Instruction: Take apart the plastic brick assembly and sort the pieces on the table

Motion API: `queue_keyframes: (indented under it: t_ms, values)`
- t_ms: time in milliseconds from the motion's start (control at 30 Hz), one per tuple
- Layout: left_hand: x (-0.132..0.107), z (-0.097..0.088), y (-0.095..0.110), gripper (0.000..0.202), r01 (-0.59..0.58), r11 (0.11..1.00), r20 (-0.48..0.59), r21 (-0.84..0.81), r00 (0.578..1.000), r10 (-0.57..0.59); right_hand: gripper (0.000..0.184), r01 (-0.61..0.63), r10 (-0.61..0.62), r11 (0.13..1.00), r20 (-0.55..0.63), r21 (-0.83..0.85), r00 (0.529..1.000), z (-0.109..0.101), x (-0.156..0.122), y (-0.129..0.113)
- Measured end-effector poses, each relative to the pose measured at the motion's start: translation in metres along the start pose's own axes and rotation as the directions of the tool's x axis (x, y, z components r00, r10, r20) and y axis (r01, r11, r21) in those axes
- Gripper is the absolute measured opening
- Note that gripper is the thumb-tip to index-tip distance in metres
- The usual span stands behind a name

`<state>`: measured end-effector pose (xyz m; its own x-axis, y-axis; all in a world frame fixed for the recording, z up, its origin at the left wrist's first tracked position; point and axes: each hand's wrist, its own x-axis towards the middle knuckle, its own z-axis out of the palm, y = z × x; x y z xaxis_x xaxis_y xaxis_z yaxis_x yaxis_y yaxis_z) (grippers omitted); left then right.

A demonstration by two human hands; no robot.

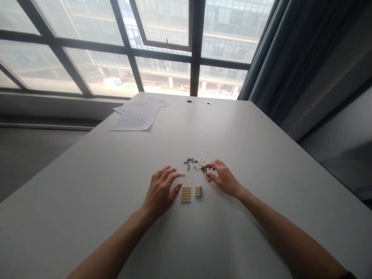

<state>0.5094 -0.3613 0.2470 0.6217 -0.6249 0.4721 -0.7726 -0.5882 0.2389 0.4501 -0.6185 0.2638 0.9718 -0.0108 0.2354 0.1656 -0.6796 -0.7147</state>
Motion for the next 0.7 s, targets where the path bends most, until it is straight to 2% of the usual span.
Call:
queue_keyframes:
  t_ms: [100, 233, 367, 500, 700]
  values:
    - [0.000, 0.000, 0.000, 0.025, 0.000, 1.000, 0.000, -0.003, 1.000, 0.000, 0.025, 0.124, -0.107, 0.968, 0.089, -0.219, 0.990, 0.012, 0.012, -0.007]
    - [-0.001, -0.001, 0.001, 0.025, 0.014, 1.000, 0.003, -0.010, 1.000, -0.014, 0.027, 0.200, -0.141, 0.907, 0.178, -0.371, 0.974, 0.028, 0.024, -0.013]
    - [-0.001, -0.002, 0.002, 0.026, 0.008, 1.000, 0.007, -0.010, 1.000, -0.008, 0.032, 0.187, -0.135, 0.913, 0.162, -0.363, 0.977, 0.030, 0.035, -0.011]
    - [0.000, -0.002, 0.002, 0.026, 0.006, 1.000, 0.006, -0.014, 1.000, -0.006, 0.032, 0.097, -0.066, 0.937, 0.101, -0.336, 0.993, 0.029, 0.054, -0.001]
    - [0.000, -0.003, 0.002, 0.026, 0.014, 1.000, 0.013, -0.008, 1.000, -0.014, 0.035, 0.099, -0.008, 0.893, 0.204, -0.438, 0.979, 0.030, 0.075, 0.005]
